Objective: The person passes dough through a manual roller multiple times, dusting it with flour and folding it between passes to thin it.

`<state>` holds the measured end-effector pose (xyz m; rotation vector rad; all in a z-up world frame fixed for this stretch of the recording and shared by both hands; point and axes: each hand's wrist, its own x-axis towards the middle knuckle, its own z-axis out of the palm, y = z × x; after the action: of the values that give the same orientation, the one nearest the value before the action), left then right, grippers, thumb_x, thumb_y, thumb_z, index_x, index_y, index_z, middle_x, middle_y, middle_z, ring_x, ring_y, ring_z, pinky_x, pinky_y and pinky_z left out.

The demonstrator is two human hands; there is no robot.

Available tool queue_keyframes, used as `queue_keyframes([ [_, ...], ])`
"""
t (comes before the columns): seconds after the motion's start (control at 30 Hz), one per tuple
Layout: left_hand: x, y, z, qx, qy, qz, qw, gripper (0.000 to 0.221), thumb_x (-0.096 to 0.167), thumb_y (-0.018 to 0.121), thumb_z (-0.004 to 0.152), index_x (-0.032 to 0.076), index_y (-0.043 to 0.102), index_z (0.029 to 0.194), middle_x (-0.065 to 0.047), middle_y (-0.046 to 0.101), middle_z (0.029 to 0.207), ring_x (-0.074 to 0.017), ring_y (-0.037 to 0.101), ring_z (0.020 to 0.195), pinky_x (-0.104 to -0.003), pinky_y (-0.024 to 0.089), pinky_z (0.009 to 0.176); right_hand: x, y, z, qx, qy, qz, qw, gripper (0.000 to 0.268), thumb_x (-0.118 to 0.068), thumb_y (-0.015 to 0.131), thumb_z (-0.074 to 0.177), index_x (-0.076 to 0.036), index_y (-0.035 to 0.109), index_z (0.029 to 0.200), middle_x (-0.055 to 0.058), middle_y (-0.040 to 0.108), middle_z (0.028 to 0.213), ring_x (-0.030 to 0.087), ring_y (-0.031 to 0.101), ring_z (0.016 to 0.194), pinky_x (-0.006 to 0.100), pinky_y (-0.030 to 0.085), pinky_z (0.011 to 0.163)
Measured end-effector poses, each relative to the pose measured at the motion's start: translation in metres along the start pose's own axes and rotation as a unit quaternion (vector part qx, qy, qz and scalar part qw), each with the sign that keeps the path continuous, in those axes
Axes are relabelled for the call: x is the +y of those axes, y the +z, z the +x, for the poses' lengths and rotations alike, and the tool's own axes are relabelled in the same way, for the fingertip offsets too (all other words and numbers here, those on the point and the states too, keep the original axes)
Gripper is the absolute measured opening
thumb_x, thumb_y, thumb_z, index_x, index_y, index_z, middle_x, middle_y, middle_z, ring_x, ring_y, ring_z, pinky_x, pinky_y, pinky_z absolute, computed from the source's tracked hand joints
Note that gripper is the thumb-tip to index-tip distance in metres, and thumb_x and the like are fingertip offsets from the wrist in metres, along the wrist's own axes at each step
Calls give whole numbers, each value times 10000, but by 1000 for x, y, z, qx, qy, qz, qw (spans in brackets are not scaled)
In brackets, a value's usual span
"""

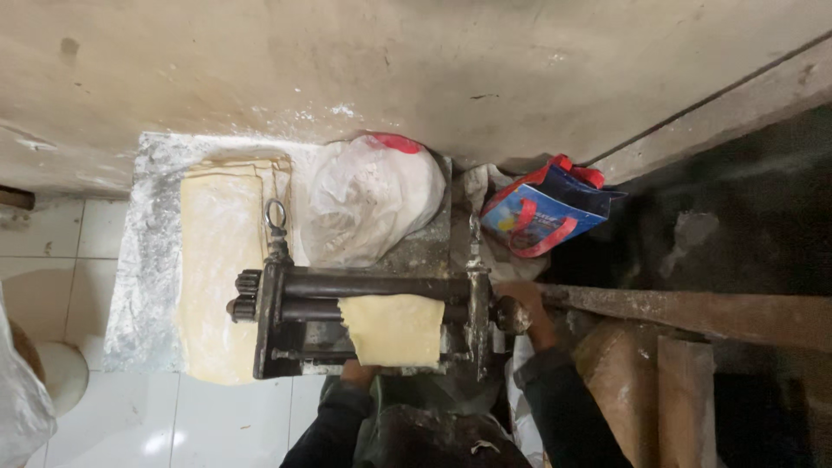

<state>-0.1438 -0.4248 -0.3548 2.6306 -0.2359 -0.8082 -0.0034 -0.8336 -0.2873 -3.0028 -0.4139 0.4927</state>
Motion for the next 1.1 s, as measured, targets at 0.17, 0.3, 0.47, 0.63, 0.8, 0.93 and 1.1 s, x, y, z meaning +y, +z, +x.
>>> queue_keyframes([
  [0.17, -16, -16, -5, 57, 24, -26, 998, 234, 265, 639, 909, 179, 735, 1104, -107, 748, 1065, -297, 709, 984, -440, 565, 853, -57, -4, -174, -140, 86, 52, 985, 642, -590, 600, 889, 17, 721, 715, 246, 665, 753, 433, 653, 740, 583, 503, 715],
  [0.3, -16, -50, 4, 89, 12, -137, 986, 257, 235, 676, 889, 130, 721, 1120, -117, 751, 1063, -273, 706, 978, -407, 563, 855, -74, -137, -232, 120, 91, 28, 988, 531, -581, 569, 737, -84, 597, 552, 128, 568, 513, 291, 610, 493, 470, 499, 514],
  [0.47, -3, -63, 13, 136, 12, -443, 886, 305, 197, 722, 865, 68, 702, 1141, -129, 754, 1061, -244, 701, 970, -365, 560, 858, -45, -257, -125, 415, -27, -122, 901, 478, -249, 695, 982, -139, 574, 534, -13, 404, 376, 121, 372, 290, 329, 304, 335],
  [0.63, 4, -47, 25, 169, 42, -589, 789, 306, 170, 684, 922, 46, 664, 1202, -109, 731, 1125, -230, 692, 999, -371, 570, 849, -3, -262, 15, 176, 24, -28, 984, 177, -308, 772, 673, -191, 735, 801, 119, 710, 726, 371, 700, 699, 492, 526, 598],
  [0.8, 8, -23, -1, 142, -18, -386, 911, 321, 278, 663, 975, 43, 770, 1165, -98, 786, 1175, -228, 726, 1072, -376, 573, 888, 11, -92, 65, 63, -55, 1, 996, 178, -262, 619, 887, -129, 723, 827, 158, 722, 789, 403, 711, 768, 531, 531, 655],
  [0.93, 47, -66, 8, -193, 34, -945, 262, 556, 437, 497, 958, 47, 551, 1351, -151, 618, 1361, -346, 621, 1222, -577, 512, 1023, -8, 3, -38, 118, -114, 237, 957, 300, -329, 642, 852, -57, 744, 928, 176, 744, 921, 339, 698, 863, 476, 536, 757],
  [1.1, 90, -129, -47, -151, 28, -944, 292, 580, 405, 416, 1044, 16, 472, 1471, -198, 577, 1453, -370, 574, 1297, -554, 469, 1089, -77, -42, -185, -7, 107, -21, 994, 573, -646, 610, 808, -102, 754, 697, 145, 676, 706, 319, 667, 657, 506, 552, 605],
])
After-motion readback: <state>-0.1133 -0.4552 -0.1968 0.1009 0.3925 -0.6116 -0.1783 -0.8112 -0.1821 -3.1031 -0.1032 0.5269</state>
